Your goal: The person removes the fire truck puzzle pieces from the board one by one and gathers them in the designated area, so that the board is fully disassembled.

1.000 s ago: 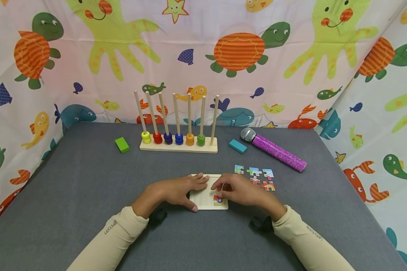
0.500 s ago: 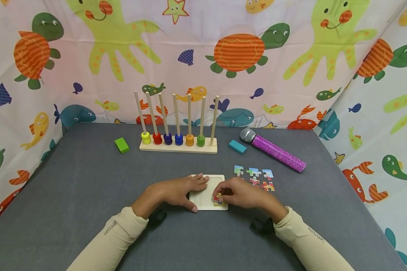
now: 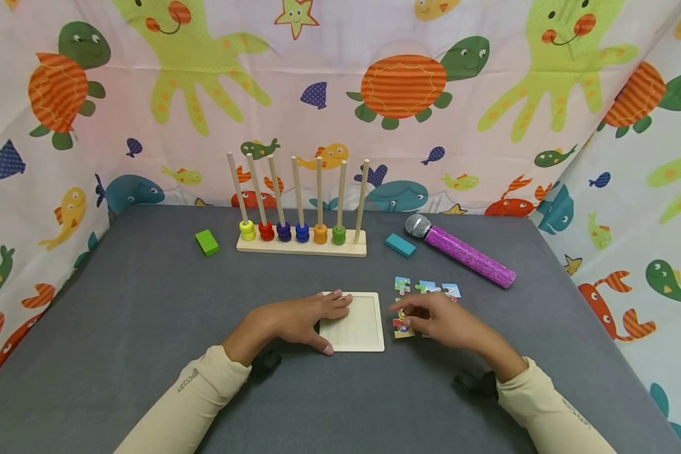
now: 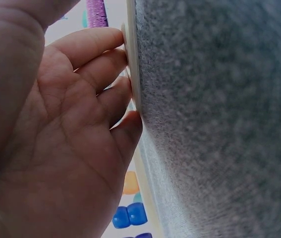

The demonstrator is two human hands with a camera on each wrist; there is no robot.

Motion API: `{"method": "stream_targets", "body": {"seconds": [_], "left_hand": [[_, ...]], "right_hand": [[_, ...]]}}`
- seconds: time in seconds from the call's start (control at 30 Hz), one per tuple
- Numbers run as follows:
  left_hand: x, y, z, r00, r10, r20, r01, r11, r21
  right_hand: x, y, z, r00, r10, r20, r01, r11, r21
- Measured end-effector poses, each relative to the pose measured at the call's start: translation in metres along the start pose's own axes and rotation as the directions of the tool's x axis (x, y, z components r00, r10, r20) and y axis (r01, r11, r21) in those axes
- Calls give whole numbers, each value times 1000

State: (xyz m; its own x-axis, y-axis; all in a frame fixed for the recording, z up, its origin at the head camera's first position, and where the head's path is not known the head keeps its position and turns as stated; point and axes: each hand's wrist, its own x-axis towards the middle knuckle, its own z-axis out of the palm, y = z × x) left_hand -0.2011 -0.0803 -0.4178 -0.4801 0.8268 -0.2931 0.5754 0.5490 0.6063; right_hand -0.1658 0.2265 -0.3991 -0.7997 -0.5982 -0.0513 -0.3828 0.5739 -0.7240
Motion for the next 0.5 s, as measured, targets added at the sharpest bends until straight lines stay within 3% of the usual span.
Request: {"method": "stream_targets", "body": {"seconds": [0.2, 0.5], "left_hand": [[-2, 0, -2, 1000, 4, 4, -4, 1000, 11], [0, 0, 0, 1000, 4, 2, -4, 1000, 5]], "right_hand": [[-17, 12, -17, 997, 59, -49, -59, 998, -3], [-35, 22, -30, 996, 56, -76, -59, 998, -38]]}}
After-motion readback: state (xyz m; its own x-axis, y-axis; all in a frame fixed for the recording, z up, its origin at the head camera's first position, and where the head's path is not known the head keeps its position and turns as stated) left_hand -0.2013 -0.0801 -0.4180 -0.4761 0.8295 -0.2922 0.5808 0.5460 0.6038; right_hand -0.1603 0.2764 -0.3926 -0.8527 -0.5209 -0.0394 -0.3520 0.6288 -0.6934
